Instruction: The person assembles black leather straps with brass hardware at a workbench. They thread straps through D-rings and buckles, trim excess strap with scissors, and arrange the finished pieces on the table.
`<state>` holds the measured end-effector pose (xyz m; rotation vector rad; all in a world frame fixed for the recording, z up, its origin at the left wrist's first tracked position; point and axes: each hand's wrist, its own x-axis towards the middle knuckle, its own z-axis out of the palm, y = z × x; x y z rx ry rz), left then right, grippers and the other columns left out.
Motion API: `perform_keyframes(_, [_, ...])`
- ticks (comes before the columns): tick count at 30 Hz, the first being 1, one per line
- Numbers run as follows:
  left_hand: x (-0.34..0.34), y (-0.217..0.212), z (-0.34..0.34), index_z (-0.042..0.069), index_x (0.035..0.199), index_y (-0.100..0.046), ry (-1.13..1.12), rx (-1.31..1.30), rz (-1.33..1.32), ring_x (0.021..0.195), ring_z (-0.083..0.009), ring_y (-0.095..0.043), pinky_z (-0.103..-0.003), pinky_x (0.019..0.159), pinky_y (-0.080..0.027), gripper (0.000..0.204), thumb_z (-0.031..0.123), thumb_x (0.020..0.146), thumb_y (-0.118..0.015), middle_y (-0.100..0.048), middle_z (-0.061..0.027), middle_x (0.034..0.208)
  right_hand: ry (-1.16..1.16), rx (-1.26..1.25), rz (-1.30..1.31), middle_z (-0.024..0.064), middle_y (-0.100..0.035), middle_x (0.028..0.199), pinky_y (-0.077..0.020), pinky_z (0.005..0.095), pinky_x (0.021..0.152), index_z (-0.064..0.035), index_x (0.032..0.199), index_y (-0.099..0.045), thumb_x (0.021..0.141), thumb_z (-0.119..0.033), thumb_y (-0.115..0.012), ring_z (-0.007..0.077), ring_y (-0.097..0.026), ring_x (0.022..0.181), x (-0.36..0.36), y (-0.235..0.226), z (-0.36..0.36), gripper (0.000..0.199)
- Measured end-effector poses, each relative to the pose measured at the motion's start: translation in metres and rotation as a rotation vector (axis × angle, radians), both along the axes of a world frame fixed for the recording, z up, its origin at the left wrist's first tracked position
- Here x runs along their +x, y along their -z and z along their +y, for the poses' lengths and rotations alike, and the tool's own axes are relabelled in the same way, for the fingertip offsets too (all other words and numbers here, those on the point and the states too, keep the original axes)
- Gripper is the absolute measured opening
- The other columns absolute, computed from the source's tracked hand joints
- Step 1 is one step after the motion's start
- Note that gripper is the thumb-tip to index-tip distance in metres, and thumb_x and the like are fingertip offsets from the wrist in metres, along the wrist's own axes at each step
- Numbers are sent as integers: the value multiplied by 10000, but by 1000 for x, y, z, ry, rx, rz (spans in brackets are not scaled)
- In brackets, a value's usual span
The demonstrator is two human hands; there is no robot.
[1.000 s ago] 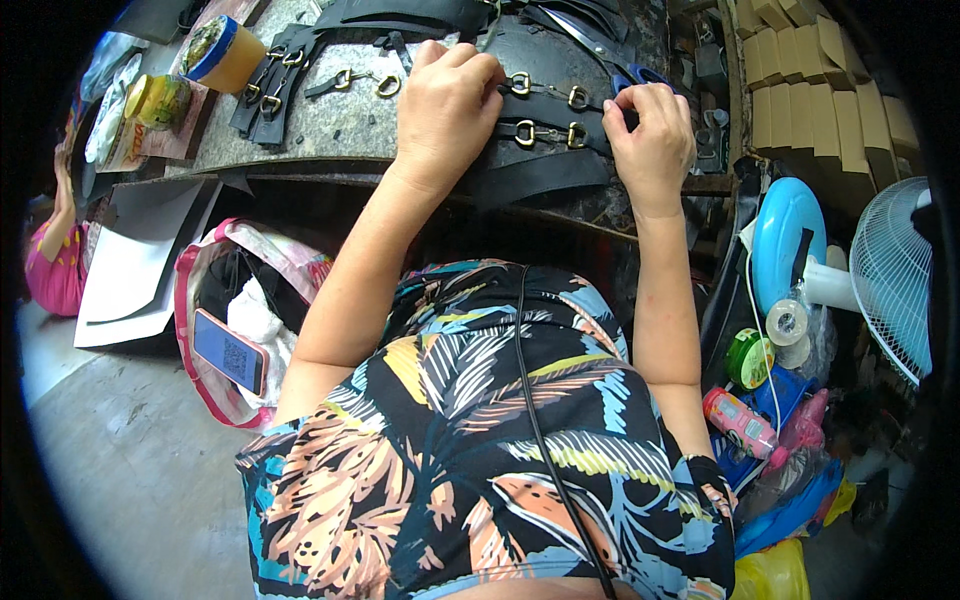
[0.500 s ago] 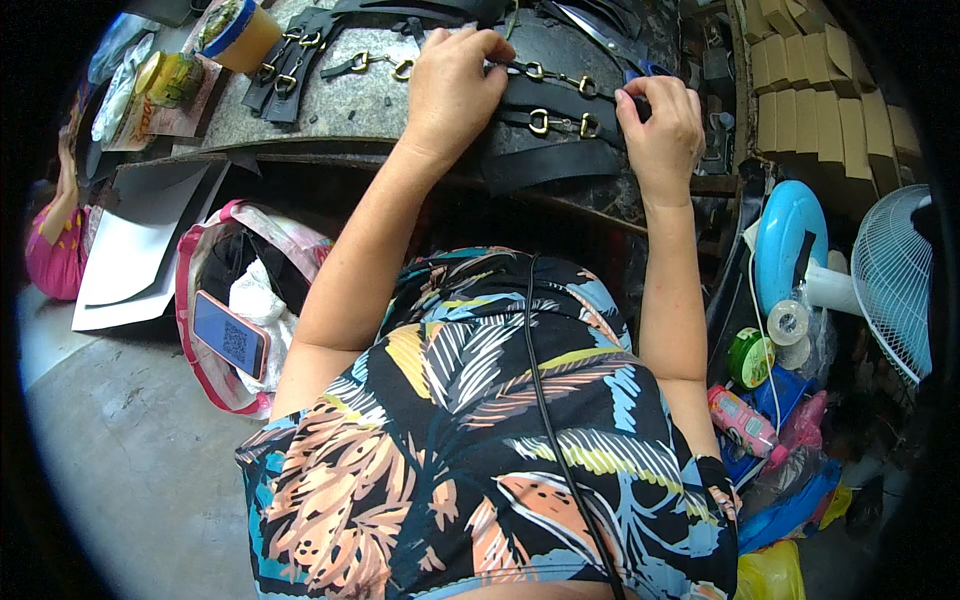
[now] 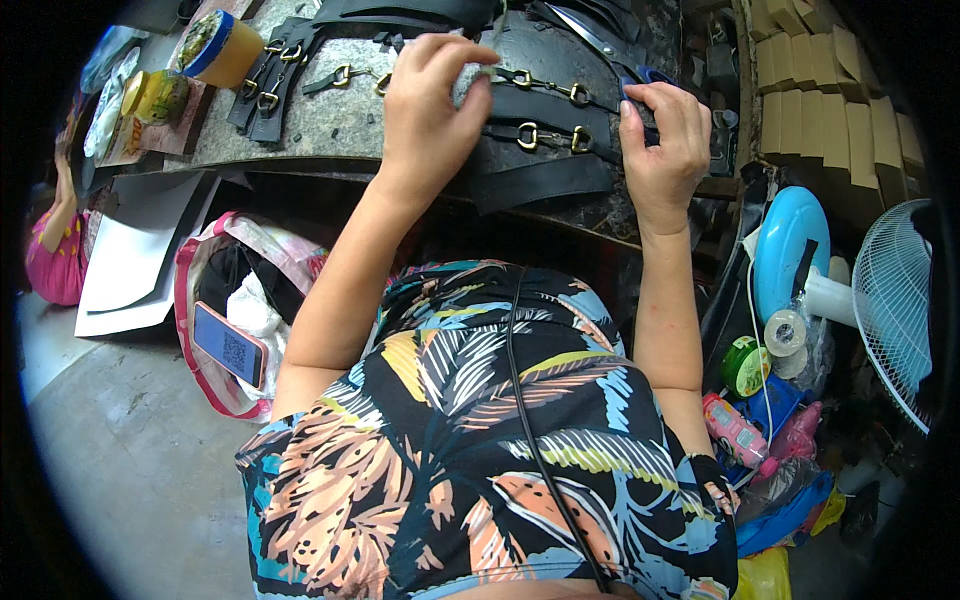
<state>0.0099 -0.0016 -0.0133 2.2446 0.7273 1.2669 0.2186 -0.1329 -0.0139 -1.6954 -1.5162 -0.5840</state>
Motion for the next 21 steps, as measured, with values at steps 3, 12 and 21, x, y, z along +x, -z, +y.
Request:
perform_keyframes(3, [-14, -7, -12, 94, 969, -725, 164, 187, 188, 950, -277, -614, -391, 820, -530, 181, 66, 795, -765, -663, -66, 997, -61, -1, 41, 29, -678, 944, -531, 377, 793, -133, 915, -739, 805, -122, -790, 253, -627, 916, -2, -3, -3, 122])
perform_keyframes(12, [-26, -9, -30, 115, 991, -766, 78, 268, 447, 928, -255, -593, -374, 810, -515, 225, 156, 776, -821, -670, -40, 968, -2, -336, 126, 35, -660, 891, -512, 377, 739, -101, 896, -756, 784, -187, -837, 238, -617, 860, -17, -21, -43, 163])
perform_keyframes(21, [-24, -14, -29, 101, 920, -745, 61, 206, 479, 898, -256, -612, -361, 789, -518, 174, 140, 768, -821, -692, -34, 952, -41, -314, 346, 50, -693, 922, -516, 336, 775, -49, 890, -727, 813, -62, -798, 217, -643, 883, -18, -9, -47, 106])
